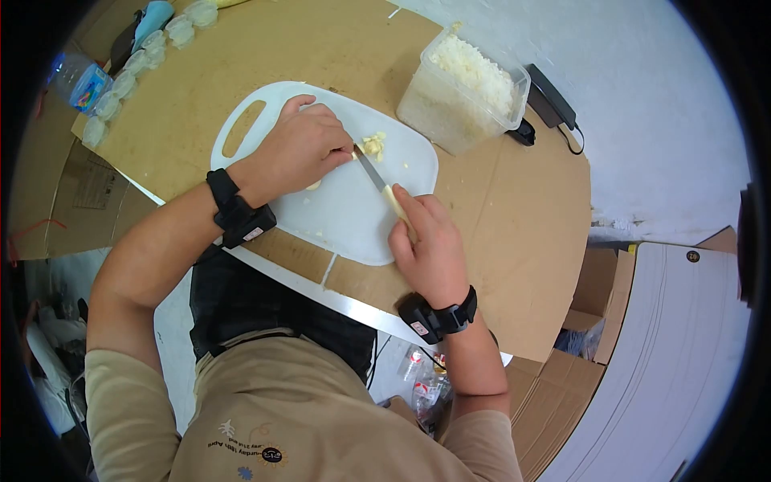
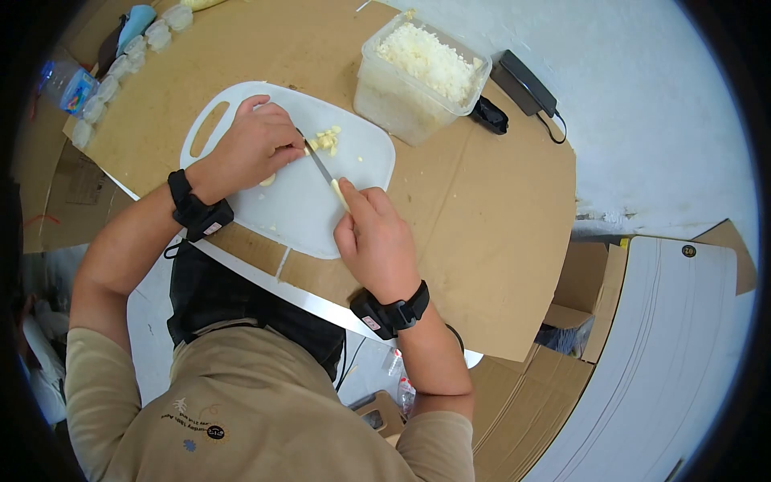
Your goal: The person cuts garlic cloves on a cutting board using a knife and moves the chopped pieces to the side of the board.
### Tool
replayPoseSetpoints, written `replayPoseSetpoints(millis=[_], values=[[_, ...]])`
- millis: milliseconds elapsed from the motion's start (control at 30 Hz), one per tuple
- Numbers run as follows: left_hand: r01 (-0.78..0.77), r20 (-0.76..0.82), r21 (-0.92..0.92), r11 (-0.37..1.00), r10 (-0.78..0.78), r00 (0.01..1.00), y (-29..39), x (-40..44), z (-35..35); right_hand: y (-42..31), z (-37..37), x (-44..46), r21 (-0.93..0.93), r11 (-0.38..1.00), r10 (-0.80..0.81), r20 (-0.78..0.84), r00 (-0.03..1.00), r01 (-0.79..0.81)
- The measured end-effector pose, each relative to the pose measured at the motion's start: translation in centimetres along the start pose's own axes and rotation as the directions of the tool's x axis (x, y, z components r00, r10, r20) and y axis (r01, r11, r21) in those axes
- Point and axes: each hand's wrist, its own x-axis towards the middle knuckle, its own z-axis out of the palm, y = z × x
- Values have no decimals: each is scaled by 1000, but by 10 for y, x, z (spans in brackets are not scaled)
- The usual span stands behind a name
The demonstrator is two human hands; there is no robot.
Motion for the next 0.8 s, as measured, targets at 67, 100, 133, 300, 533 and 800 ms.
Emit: replayPoseSetpoints(millis=[67,100,133,300,533,800], values=[[-3,3,5,1000,3,1000,-1,0,0,-1,-1,0,11,1000,14,5,1000,-14],[-5,9,9,1000,5,1000,-1,0,1,-1,-1,0,3,1000,8,4,1000,-8],[-6,13,6,1000,6,1000,0,1,0,-1,0,-1,-4,1000,4,4,1000,-4],[-22,4,11,1000,22,1000,0,1,-1,-1,1,-1,-41,999,4,22,1000,-3],[-14,1,18,1000,14,1000,1,1,0,-3,0,-1,-80,997,-11,60,998,15],[-10,-6,0,1000,10,1000,0,0,1,0,-1,-1,3,1000,5,14,1000,-5]])
